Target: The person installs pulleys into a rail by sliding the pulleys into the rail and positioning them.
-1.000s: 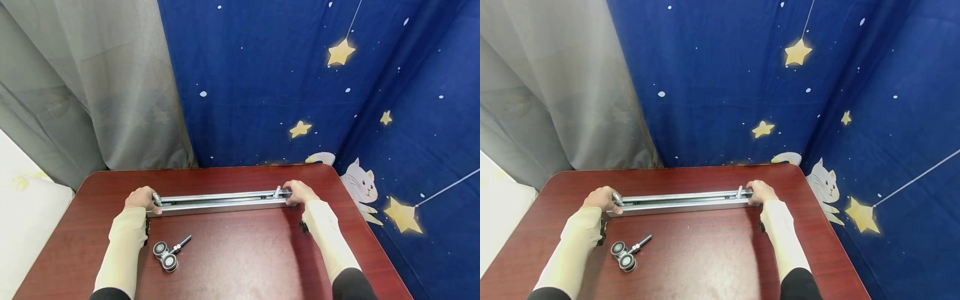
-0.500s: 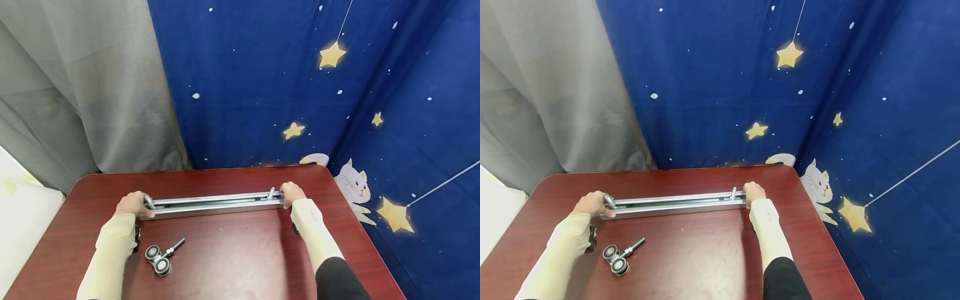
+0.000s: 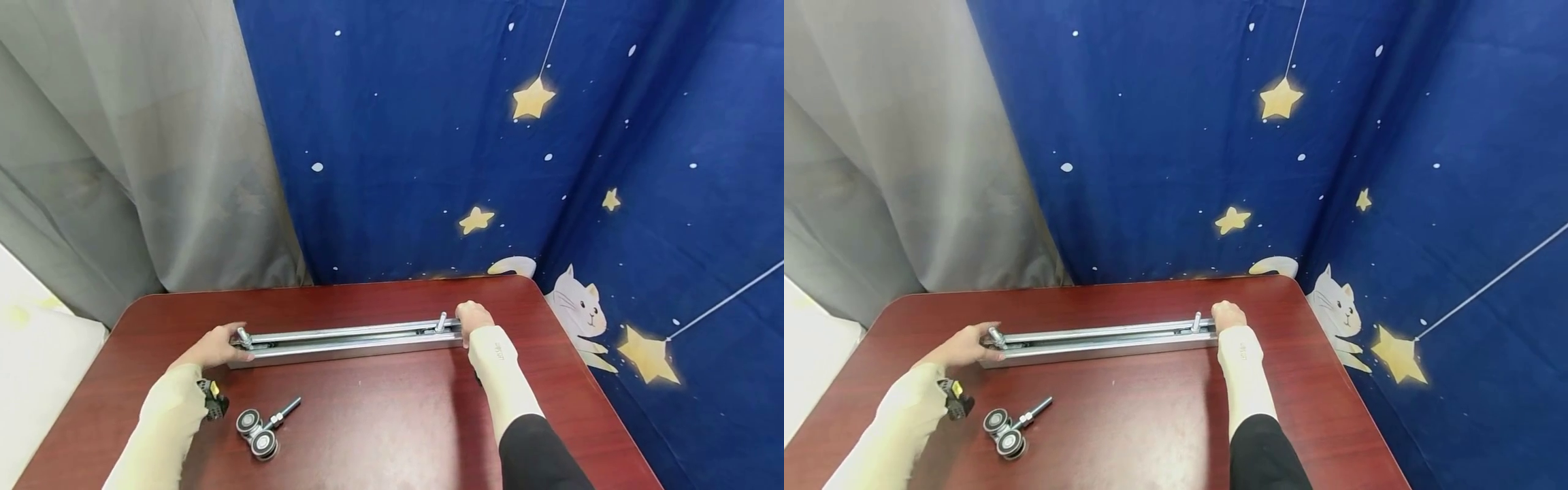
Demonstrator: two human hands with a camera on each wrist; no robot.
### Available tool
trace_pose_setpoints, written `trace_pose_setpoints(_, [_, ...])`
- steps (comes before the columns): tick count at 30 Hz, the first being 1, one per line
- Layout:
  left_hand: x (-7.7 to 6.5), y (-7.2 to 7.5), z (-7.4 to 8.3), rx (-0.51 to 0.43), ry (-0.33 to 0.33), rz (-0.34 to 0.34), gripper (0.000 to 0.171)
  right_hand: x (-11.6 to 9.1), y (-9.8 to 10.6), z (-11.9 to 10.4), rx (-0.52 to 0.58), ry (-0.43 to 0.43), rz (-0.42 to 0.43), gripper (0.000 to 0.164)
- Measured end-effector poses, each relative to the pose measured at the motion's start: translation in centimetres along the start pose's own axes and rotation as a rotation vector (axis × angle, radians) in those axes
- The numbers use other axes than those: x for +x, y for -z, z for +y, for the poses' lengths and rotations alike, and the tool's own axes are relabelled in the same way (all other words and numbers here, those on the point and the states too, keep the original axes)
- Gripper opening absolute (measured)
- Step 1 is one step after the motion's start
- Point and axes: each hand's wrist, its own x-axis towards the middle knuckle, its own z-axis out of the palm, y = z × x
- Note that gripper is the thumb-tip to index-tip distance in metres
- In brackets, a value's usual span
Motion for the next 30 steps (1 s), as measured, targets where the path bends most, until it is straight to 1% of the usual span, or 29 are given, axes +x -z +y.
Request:
trace_pose_setpoints(2, [-0.2,0.8,0.9,-0.059,-0.009,0.025,0.081,0.0,0.0,0.0,0.002,-0.002,0.001,0.062])
trace_pose_setpoints(4, [0.1,1.7,2.1,-0.06,-0.031,0.078,0.078,-0.1,0.0,0.0,0.003,-0.003,-0.001,0.062])
trace_pose_setpoints(5, [0.3,2.0,2.9,-0.039,-0.04,0.106,0.075,-0.1,0.0,0.0,0.005,-0.003,0.001,0.062])
trace_pose_setpoints(7, [1.1,2.5,5.0,0.017,-0.087,0.17,0.067,-0.1,-0.1,0.0,0.008,0.0,0.002,0.061])
trace_pose_setpoints(8, [1.6,2.5,6.2,0.04,-0.118,0.205,0.063,-0.1,-0.1,0.0,0.009,0.003,0.002,0.061])
trace_pose_setpoints(10, [2.7,1.9,8.8,0.073,-0.199,0.269,0.055,-0.1,-0.2,-0.1,0.013,0.008,0.003,0.059])
trace_pose_setpoints(12, [3.9,0.8,11.8,0.099,-0.281,0.302,0.051,-0.2,-0.2,-0.1,0.015,0.007,0.007,0.06])
trace_pose_setpoints(14, [5.1,-0.7,14.8,0.125,-0.348,0.303,0.049,-0.2,-0.2,-0.1,0.018,-0.002,0.017,0.06])
trace_pose_setpoints(16, [6.3,-2.4,17.3,0.163,-0.395,0.273,0.047,-0.1,-0.2,-0.2,0.021,-0.003,0.025,0.06])
trace_pose_setpoints(19, [7.5,-5.1,20.4,0.208,-0.428,0.198,0.047,0.0,-0.2,-0.2,0.022,0.003,0.021,0.061])
trace_pose_setpoints(22, [8.4,-7.5,22.9,0.238,-0.45,0.134,0.048,0.1,-0.3,-0.2,0.027,0.004,0.014,0.062])
trace_pose_setpoints(24, [8.8,-8.9,24.2,0.257,-0.478,0.12,0.048,0.1,-0.3,-0.2,0.03,0.0,0.015,0.063])
trace_pose_setpoints(27, [9.5,-10.8,25.7,0.275,-0.507,0.133,0.048,0.0,-0.3,-0.2,0.035,-0.011,0.019,0.064])
trace_pose_setpoints(30, [10.1,-12.5,26.6,0.316,-0.507,0.151,0.047,0.1,-0.2,-0.2,0.027,-0.015,0.016,0.064])
